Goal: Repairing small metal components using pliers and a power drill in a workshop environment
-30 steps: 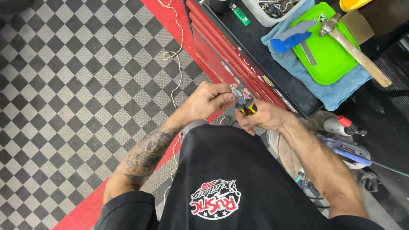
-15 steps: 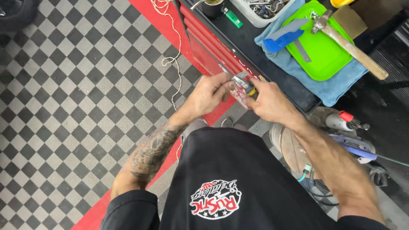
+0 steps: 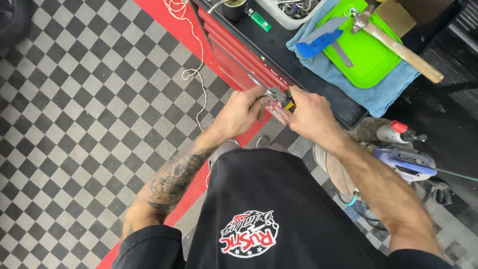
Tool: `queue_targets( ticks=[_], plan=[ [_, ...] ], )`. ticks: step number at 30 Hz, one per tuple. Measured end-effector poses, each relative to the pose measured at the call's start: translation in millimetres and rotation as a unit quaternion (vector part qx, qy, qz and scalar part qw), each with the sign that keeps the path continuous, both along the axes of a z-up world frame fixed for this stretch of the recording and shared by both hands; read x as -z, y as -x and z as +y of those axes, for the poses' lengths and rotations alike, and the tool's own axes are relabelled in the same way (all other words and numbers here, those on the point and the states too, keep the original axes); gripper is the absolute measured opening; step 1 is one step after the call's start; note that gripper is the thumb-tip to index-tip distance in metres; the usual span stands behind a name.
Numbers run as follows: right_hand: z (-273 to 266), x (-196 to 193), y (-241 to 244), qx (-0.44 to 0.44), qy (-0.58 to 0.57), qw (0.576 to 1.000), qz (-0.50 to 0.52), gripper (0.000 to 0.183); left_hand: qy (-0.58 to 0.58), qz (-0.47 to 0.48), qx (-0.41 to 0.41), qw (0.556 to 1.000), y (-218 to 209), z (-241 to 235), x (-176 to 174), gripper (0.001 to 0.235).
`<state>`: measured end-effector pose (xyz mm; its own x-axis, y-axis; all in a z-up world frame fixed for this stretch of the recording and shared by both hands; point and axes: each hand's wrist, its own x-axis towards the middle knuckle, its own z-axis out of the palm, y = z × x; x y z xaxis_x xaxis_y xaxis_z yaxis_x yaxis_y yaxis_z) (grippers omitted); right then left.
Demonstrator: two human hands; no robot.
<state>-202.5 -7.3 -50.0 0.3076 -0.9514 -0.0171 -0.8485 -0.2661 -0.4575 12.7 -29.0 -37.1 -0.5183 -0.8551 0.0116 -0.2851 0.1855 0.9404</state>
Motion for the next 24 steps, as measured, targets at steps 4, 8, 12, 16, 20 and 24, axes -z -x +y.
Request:
queue_targets(
  ticks=[4,8,12,16,20,24],
  plan=[
    [6.9,29.2,20.4,-0.092,-0.46,0.753,-0.461,0.015,0.048,0.079,0.11,0.99,-6.7,-11.2,-10.9,0.021],
    [0.8,22.4,17.9,-0.043,-0.189,0.956,-0.221,0.022,-0.052,0.01,0.038,0.998,22.2,-13.2,16.4,0.025],
    [9.4,20.3,21.9,0.052,0.136,0.979,0.144,0.043,-0.109,-0.014,-0.023,0.994,41.0,-5.6,7.3,0.025],
    [16.1,12.0,47.6,-0.024,-0.359,0.89,-0.278,0.032,0.038,0.026,0.091,0.995,24.8,-24.8,13.6,0.017],
    [12.4,-4.3,42.5,-0.041,-0.394,0.809,-0.435,0.033,0.017,0.033,0.105,0.994,34.3,-37.6,32.2,0.015],
    [-24.7,74.1,111.9,0.271,-0.284,0.777,-0.492,0.01,-0.07,-0.017,0.029,0.997,31.6,-37.7,69.2,0.021]
  ],
)
